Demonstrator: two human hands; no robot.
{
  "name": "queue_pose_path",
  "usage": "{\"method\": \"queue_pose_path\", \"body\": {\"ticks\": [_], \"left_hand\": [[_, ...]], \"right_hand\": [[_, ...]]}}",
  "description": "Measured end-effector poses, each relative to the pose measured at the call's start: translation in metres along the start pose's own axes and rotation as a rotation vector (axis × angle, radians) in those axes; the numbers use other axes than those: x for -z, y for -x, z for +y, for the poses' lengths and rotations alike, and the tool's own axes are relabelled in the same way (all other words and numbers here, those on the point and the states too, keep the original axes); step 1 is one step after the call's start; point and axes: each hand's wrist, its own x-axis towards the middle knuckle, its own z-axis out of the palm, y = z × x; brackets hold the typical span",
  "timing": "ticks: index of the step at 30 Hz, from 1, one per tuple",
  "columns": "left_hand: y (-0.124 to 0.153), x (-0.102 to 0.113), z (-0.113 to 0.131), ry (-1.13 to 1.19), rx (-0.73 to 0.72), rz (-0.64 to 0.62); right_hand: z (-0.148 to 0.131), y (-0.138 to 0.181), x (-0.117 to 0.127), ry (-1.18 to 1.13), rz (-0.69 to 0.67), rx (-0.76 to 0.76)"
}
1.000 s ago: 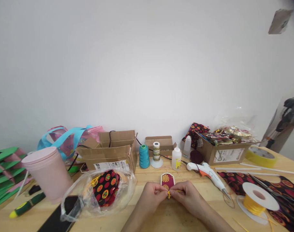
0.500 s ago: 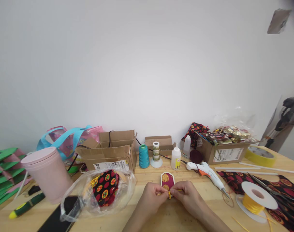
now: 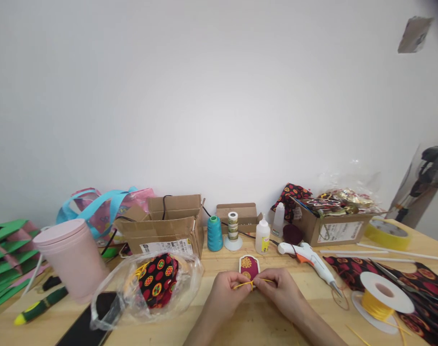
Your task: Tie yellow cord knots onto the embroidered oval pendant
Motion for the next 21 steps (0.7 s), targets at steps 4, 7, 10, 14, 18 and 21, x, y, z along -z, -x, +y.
{"method": "queue_pose_path", "body": {"ticks": [4,7,10,14,18,21], "left_hand": [[0.000,0.000,0.002,-0.024,-0.027,-0.003],[0.000,-0.002,0.003,-0.064,-0.023,-0.007],[0.000,-0.002,0.004,-0.120,-0.014,-0.002],[0.002,-0.002,0.005,-0.168,-0.005,-0.013],[0.005,-0.001,0.011,-0.177,-0.006,0.011],[0.005,-0.002,0.012,-0.152,-0.020,0.024]], "right_hand": [[0.003,0.000,-0.002,0.033,-0.021,0.006],[0.005,0.000,-0.003,0.085,-0.022,0.032],[0.004,0.001,-0.003,0.117,-0.020,0.065],[0.002,0.004,-0.003,0.186,-0.007,0.108],[0.003,0.003,-0.002,0.134,0.022,0.069],[0.003,-0.001,-0.001,-0.002,0.022,-0.028]]}}
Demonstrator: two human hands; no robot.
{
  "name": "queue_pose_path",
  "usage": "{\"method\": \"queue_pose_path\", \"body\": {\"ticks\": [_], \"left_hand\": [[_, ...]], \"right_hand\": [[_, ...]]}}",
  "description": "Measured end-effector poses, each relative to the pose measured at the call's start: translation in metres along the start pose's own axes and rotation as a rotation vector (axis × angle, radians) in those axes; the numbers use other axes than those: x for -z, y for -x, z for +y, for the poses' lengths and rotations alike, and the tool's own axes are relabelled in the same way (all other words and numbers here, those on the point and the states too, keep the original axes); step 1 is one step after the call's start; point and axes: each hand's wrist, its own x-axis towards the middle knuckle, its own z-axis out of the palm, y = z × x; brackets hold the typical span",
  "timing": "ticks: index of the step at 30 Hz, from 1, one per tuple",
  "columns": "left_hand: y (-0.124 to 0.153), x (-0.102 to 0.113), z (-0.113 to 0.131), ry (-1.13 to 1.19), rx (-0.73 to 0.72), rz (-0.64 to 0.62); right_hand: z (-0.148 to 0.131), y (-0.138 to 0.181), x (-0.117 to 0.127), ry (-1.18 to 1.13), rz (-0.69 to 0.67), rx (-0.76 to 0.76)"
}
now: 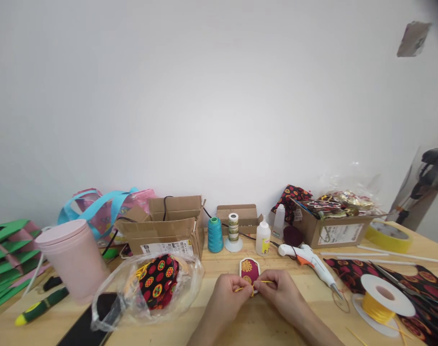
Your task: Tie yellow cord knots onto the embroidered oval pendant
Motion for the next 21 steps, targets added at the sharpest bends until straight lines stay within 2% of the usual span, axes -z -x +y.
{"method": "queue_pose_path", "body": {"ticks": [3,7,10,14,17,21], "left_hand": [[-0.002,-0.001,-0.002,0.022,0.010,0.028],[-0.003,-0.001,-0.003,0.006,0.018,0.082],[-0.003,0.000,-0.002,0.011,0.000,0.073],[-0.002,0.001,-0.003,0.045,-0.015,0.052],[-0.001,0.001,-0.002,0.061,-0.013,0.045],[0.000,0.002,0.003,0.091,-0.019,0.022]], "right_hand": [[-0.002,-0.002,0.002,-0.159,-0.026,-0.108],[-0.007,0.000,0.006,-0.491,-0.181,-0.350],[-0.010,0.003,0.007,-0.612,-0.239,-0.434],[-0.009,0.003,0.003,-0.503,-0.252,-0.371],[-0.004,0.002,-0.005,-0.374,-0.224,-0.221],[-0.003,0.003,-0.011,-0.097,-0.119,-0.038]]}}
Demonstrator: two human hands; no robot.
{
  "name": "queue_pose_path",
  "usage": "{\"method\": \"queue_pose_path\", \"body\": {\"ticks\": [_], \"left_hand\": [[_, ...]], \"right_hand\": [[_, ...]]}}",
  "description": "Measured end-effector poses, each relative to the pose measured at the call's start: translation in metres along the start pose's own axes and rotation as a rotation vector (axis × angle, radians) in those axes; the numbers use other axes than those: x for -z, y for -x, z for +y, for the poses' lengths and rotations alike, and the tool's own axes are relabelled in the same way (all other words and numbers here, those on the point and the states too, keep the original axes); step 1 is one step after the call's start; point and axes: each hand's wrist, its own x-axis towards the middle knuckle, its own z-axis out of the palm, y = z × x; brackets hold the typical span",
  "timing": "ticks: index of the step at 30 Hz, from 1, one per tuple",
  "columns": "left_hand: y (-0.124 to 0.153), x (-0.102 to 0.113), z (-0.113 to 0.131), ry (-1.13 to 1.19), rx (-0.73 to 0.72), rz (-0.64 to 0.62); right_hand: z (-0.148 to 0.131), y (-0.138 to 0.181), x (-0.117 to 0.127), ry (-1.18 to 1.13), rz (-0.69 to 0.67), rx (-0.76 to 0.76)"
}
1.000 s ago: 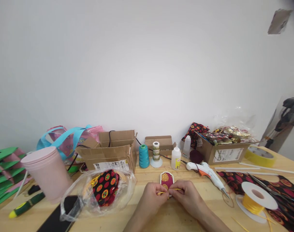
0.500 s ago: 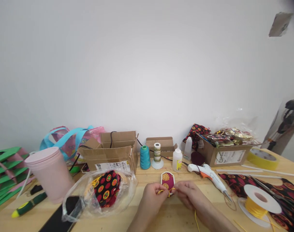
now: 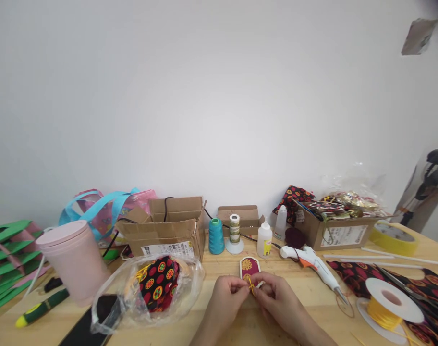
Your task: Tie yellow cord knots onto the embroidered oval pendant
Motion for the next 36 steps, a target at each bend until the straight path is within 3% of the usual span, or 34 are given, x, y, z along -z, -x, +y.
{"method": "queue_pose_path", "body": {"ticks": [4,8,18,29,36], "left_hand": [[0.000,-0.001,0.003,0.055,0.032,-0.038],[-0.002,-0.003,-0.001,0.022,-0.005,-0.037],[-0.004,-0.001,-0.008,-0.013,0.025,-0.059],[-0.004,-0.002,-0.008,-0.026,0.067,-0.080],[-0.001,-0.002,-0.003,-0.073,-0.033,-0.046]], "right_hand": [[-0.002,0.003,0.000,0.340,0.093,0.134],[-0.004,0.005,0.002,0.565,0.173,0.153],[-0.012,0.006,0.009,0.658,0.154,0.162],[-0.013,0.007,0.006,0.916,0.135,0.239],[-0.009,0.005,0.004,0.961,0.204,0.298]]}}
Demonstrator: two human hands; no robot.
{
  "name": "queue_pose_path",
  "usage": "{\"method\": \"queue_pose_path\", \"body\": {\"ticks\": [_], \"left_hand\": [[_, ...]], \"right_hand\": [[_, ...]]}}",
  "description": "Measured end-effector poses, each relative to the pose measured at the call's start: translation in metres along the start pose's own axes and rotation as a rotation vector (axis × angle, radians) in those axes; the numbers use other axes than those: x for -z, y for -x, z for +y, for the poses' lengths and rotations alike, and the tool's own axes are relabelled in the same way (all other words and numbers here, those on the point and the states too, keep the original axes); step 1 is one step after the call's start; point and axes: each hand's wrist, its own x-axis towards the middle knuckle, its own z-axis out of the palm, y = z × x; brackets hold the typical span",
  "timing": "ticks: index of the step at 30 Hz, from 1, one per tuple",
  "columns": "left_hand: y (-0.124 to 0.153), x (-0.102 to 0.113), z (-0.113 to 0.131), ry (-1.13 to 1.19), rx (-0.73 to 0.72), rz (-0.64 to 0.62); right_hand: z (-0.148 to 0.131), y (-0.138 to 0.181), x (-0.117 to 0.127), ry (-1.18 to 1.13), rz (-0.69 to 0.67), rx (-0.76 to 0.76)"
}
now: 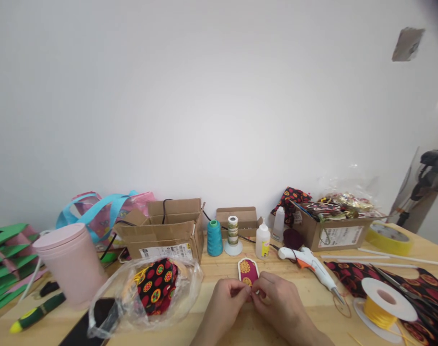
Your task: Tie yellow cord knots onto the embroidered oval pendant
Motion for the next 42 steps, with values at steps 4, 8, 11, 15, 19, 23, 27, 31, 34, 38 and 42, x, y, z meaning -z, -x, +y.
{"method": "queue_pose_path", "body": {"ticks": [4,8,11,15,19,23,27,31,34,38,42], "left_hand": [[0.0002,0.0003,0.0014,-0.008,0.000,0.008],[0.0000,0.0007,0.0010,-0.002,-0.009,-0.008],[-0.0003,0.0006,-0.0001,0.022,-0.002,-0.008],[-0.0009,0.0009,-0.0021,0.050,0.000,0.024],[-0.0018,0.0009,-0.0043,0.084,0.000,0.054],[-0.0022,0.0001,-0.0047,0.168,0.037,0.092],[-0.0006,0.0005,-0.0019,0.197,0.007,0.089],[0.0006,0.0023,-0.0006,0.128,-0.047,0.065],[0.0009,0.0029,-0.0012,0.100,-0.064,0.052],[0.0021,0.0026,-0.0018,0.091,-0.087,0.037],[0.0033,0.0030,-0.0014,0.080,-0.094,0.036]], "right_hand": [[0.0011,-0.0010,-0.0017,0.000,0.034,0.023],[-0.0001,-0.0009,-0.0001,-0.002,0.063,0.032],[-0.0020,0.0003,0.0017,-0.004,0.072,0.037],[-0.0032,0.0022,0.0020,-0.004,0.065,0.036],[-0.0029,0.0017,0.0015,-0.012,0.033,0.023],[-0.0029,0.0005,0.0032,-0.057,-0.006,-0.021],[-0.0017,0.0014,0.0043,-0.151,-0.036,-0.062],[0.0008,0.0017,0.0029,-0.235,-0.044,-0.096],[0.0023,0.0007,0.0013,-0.276,-0.052,-0.102],[0.0039,0.0000,0.0002,-0.277,-0.066,-0.078],[0.0044,-0.0005,0.0028,-0.221,-0.088,-0.012]]}}
